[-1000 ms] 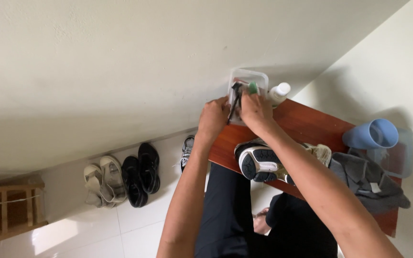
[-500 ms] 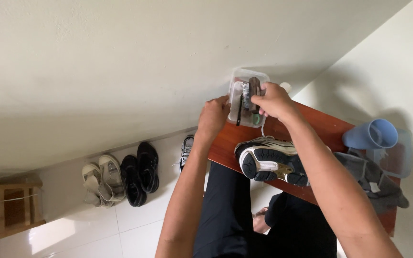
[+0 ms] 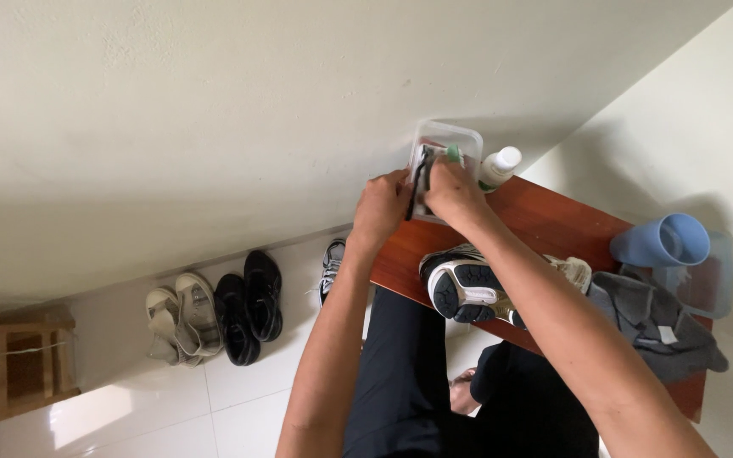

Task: The person cleans a white and black sneaker placed on a small wooden table. They first wipe the shoe with a grey cloth, then use a brush to scrub the sole and upper parts of the shoe.

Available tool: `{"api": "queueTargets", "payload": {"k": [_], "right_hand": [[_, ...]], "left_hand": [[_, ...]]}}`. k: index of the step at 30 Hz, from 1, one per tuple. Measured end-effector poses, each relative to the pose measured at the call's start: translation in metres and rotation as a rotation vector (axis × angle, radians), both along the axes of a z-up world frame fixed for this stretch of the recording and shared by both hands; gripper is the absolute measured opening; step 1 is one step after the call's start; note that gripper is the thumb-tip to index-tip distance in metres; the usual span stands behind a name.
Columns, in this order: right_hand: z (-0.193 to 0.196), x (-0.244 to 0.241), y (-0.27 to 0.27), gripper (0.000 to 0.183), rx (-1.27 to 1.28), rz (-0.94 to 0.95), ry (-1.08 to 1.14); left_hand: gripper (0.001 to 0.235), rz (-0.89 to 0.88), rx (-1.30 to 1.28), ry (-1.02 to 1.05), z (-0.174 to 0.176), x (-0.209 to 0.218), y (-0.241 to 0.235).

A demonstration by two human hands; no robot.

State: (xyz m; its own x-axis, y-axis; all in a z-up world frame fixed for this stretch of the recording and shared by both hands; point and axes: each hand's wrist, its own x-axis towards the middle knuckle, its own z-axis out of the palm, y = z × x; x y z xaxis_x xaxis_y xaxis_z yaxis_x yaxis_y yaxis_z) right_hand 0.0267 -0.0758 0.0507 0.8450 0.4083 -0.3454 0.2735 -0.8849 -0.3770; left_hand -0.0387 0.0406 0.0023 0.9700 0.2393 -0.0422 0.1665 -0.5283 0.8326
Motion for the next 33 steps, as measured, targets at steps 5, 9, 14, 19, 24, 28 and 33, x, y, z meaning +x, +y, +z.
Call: {"api": "queueTargets", "payload": {"k": [5,9,14,19,24,28,33], "right_hand": [[-0.017,0.009,0.001,0.055,-0.069,-0.032,0.017],[-0.010,0.007,-0.014,0.065,-0.025,-0.047,0.033],[-0.003,0.032,-0.052,0.064,0.339,-0.168,0.318],[0.007,0.039,-0.087,0.031,0.734,-0.269,0.637],[0.016,0.033,-0.101,0.029,1.098,-0.084,0.838],[0.016,0.034,-0.097,0.027,1.211,-0.048,0.848],[-0.032,0.047,-0.071,0.036,0.241,-0.134,0.134]], "left_hand": [[0.033,-0.006,-0.034,0.005,-0.004,-0.001,0.004],[0.031,-0.022,-0.038,-0.027,-0.004,0.002,0.005],[0.033,-0.017,-0.090,-0.035,-0.007,0.001,0.006],[0.033,-0.021,-0.066,-0.006,-0.012,0.004,0.005],[0.034,-0.004,-0.045,0.009,-0.013,0.005,0.007],[0.034,0.002,-0.062,0.021,-0.008,-0.001,0.005],[0.033,0.002,-0.070,0.010,-0.018,0.008,0.006]]}}
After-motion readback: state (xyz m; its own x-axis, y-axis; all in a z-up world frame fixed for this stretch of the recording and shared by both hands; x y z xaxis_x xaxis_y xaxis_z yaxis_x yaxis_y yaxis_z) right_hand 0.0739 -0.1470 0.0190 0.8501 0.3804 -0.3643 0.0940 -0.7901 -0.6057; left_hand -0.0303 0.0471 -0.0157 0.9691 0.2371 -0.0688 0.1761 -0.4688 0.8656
